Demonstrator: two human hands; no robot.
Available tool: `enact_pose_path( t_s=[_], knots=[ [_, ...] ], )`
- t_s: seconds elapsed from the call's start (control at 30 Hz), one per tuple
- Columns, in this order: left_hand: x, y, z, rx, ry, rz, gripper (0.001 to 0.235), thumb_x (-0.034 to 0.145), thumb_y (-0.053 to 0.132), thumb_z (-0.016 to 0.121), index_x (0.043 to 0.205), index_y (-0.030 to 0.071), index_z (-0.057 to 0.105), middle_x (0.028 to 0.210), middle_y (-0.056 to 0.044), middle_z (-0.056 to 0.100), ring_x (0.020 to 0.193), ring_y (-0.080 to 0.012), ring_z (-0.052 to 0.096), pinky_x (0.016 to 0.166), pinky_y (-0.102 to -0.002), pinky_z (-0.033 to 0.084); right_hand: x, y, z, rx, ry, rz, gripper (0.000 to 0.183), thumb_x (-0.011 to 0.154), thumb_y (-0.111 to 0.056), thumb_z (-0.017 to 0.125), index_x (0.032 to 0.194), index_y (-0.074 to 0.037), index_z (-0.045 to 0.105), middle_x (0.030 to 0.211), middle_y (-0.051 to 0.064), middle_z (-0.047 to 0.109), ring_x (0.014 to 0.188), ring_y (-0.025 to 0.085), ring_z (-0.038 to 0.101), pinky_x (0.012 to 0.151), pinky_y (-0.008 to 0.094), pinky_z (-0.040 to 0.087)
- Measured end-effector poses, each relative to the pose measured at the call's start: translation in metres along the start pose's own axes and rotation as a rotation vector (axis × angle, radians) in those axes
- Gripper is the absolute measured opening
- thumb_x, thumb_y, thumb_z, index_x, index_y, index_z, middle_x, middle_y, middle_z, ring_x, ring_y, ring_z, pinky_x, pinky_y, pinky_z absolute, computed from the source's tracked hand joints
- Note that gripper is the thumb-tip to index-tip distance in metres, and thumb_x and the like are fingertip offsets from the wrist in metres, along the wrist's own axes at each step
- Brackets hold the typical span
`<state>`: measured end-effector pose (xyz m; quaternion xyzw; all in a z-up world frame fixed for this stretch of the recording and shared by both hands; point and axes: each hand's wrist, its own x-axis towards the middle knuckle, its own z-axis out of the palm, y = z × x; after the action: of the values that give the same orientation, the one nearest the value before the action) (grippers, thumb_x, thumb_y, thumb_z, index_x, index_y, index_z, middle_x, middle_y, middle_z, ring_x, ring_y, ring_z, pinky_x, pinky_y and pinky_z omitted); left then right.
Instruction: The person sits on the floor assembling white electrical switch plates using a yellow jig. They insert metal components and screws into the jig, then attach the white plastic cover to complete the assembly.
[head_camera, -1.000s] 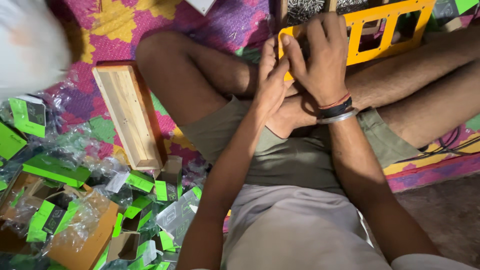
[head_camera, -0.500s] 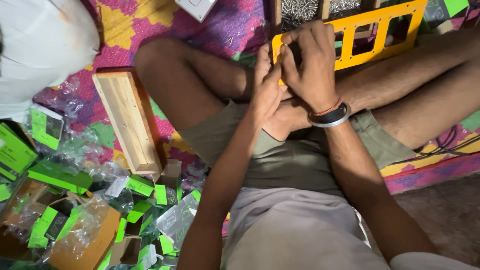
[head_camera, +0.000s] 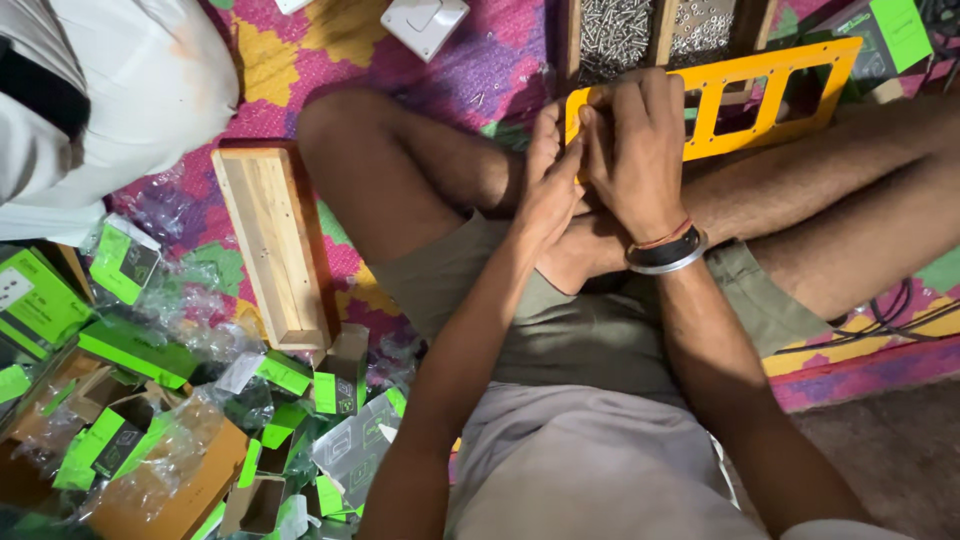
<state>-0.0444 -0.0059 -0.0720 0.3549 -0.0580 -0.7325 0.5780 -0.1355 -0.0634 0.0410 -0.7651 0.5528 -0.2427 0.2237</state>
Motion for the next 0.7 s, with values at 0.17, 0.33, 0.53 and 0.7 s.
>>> enact_pose_path(
  t_s=[0.17,0.33,0.53,0.7],
  knots=[
    [-0.002,-0.005,-0.005,-0.036,0.002,0.022,0.035,0.112,0.003,0.048,0.147,0.006,0.043,0.137,-0.008,0.054,0.126,-0.0148,0.053,0.106,-0.031,0.049,0.001,-0.002,-0.005,0.060,-0.015,0.004,0.018,0.097,-0.002,0.074,0.113,-0.001,0.064,0.113,0.015,0.059,0.106,0.036,0.053,0.092,0.045,0.045],
    [0.001,-0.002,-0.001,0.006,0.026,-0.014,0.036,0.108,0.003,0.048,0.143,0.008,0.042,0.136,-0.008,0.054,0.124,-0.0148,0.054,0.103,-0.032,0.049,0.002,-0.004,-0.012,0.083,0.046,0.003,0.022,0.098,-0.010,0.080,0.108,0.000,0.062,0.109,0.017,0.058,0.102,0.036,0.054,0.089,0.046,0.044],
    [-0.003,0.001,0.002,0.067,-0.003,0.055,0.034,0.110,0.006,0.049,0.144,0.008,0.043,0.139,-0.006,0.053,0.127,-0.0133,0.052,0.106,-0.029,0.047,0.003,-0.012,0.000,-0.113,0.038,0.025,0.017,0.096,-0.007,0.076,0.103,0.001,0.062,0.104,0.019,0.057,0.098,0.039,0.052,0.085,0.049,0.043],
    [-0.001,-0.002,-0.001,-0.014,-0.009,0.027,0.033,0.110,0.005,0.050,0.142,0.007,0.044,0.133,-0.007,0.054,0.122,-0.0153,0.054,0.105,-0.032,0.049,0.002,-0.010,-0.002,0.019,0.067,0.033,0.015,0.091,-0.001,0.071,0.105,-0.002,0.066,0.106,0.014,0.062,0.100,0.036,0.055,0.087,0.047,0.045]
  ],
)
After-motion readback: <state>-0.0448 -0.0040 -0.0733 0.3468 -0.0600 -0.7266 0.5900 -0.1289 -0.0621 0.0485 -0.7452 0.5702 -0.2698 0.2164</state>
